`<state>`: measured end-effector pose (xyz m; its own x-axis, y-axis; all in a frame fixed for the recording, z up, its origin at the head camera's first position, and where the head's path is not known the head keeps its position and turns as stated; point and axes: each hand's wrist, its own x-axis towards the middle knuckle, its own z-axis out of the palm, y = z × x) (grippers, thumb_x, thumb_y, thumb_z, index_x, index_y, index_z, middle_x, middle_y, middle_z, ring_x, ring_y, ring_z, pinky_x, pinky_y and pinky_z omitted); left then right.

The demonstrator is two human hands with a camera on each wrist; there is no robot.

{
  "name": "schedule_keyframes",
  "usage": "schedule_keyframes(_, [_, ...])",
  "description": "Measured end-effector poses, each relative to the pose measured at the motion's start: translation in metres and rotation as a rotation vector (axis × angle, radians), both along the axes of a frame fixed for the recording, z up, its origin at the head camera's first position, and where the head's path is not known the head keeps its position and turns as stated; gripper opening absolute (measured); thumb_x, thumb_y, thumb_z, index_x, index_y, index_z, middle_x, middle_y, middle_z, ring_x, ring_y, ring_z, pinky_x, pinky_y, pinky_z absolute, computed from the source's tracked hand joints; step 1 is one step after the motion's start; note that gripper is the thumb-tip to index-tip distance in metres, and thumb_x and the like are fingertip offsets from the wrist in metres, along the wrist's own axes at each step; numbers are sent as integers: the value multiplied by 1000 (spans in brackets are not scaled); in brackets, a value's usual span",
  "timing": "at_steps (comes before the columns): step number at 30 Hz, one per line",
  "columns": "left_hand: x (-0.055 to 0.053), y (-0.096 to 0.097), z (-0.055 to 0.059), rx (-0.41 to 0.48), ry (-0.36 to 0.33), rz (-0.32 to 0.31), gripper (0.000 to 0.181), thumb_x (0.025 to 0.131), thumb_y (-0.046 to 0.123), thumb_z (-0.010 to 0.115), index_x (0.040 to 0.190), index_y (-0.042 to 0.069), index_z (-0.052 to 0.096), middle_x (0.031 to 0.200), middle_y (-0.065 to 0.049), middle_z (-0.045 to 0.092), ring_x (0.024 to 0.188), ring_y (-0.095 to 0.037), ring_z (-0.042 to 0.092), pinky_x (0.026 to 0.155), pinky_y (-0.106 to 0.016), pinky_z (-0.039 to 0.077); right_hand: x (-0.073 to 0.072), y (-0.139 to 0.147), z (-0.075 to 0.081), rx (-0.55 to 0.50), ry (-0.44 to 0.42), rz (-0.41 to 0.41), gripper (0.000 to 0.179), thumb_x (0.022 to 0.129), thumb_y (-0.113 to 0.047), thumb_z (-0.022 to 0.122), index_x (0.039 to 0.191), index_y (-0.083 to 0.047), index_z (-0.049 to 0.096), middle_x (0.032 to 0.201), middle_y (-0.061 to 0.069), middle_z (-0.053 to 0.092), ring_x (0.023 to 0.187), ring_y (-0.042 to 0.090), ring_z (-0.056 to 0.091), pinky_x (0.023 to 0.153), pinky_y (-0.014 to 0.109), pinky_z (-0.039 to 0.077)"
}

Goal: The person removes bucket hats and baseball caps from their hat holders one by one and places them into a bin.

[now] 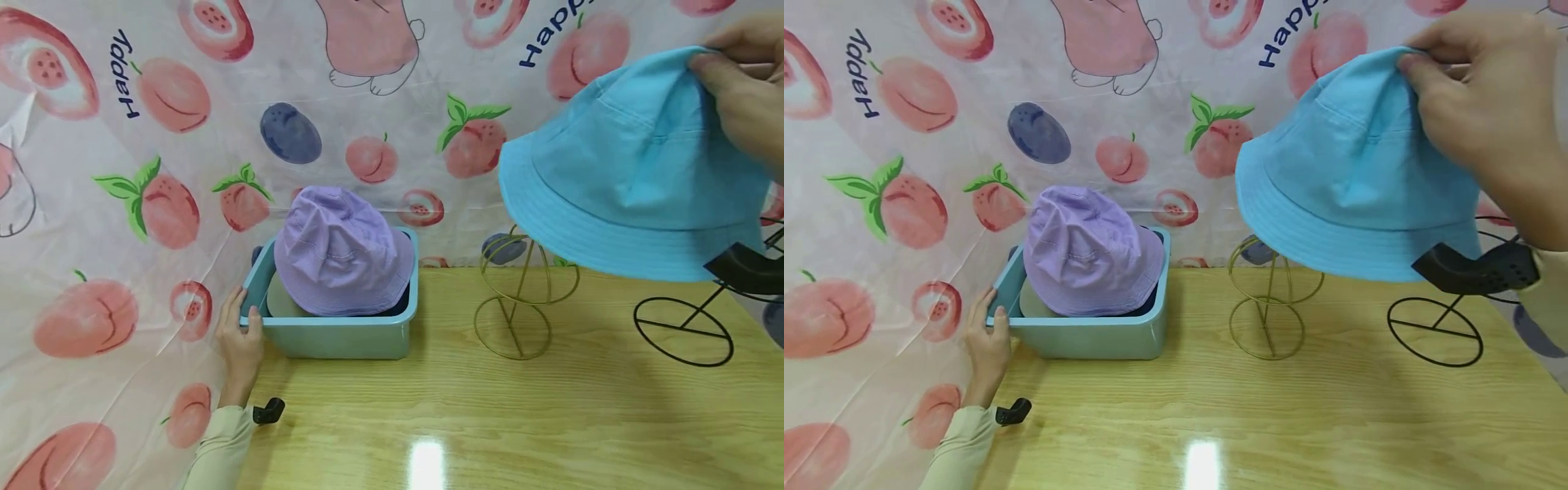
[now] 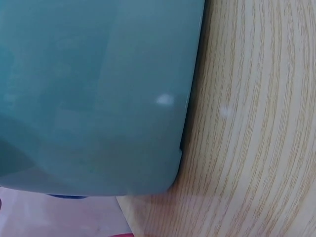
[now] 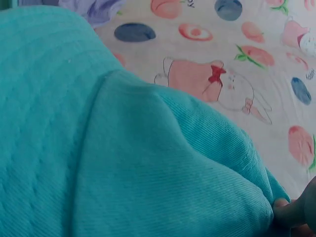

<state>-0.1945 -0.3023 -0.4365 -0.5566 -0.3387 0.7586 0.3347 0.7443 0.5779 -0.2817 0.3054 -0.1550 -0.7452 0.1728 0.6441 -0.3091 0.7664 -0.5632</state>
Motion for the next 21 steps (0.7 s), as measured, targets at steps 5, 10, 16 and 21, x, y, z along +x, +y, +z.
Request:
schedule_keyframes(5, [0,-1,0,-7,13,-2,42,86,12,50,123,-6,60,130,-18,56,117,-28,53,66,-3,38,7,-34,8,47,-53,76,36,98,-37,44,131,-32,57,131,-7,57,119,12,54,103,41,31])
schedule_keyframes(10, [-1,1,-1,-4,9,-20,42,86,12,51,123,-5,60,130,-17,55,116,-27,53,65,-3,39,32,-79,23,103,28,142,36,97,-31,49,124,-13,64,125,8,62,115,10,55,100,34,36])
schedule_keyframes(16, [0,0,-3,1,19,-6,42,85,12,51,123,-3,60,129,-16,56,115,-27,54,63,-5,38,41,-112,32,62,40,245,33,97,-25,51,119,-7,66,121,10,63,111,8,58,99,32,38])
schedule_keyframes(21, [2,-3,-1,-5,23,-2,42,85,13,52,123,-2,61,129,-15,57,112,-26,56,64,-4,38,38,-130,34,39,10,278,32,96,-23,52,119,-6,66,118,13,63,112,15,59,98,36,39])
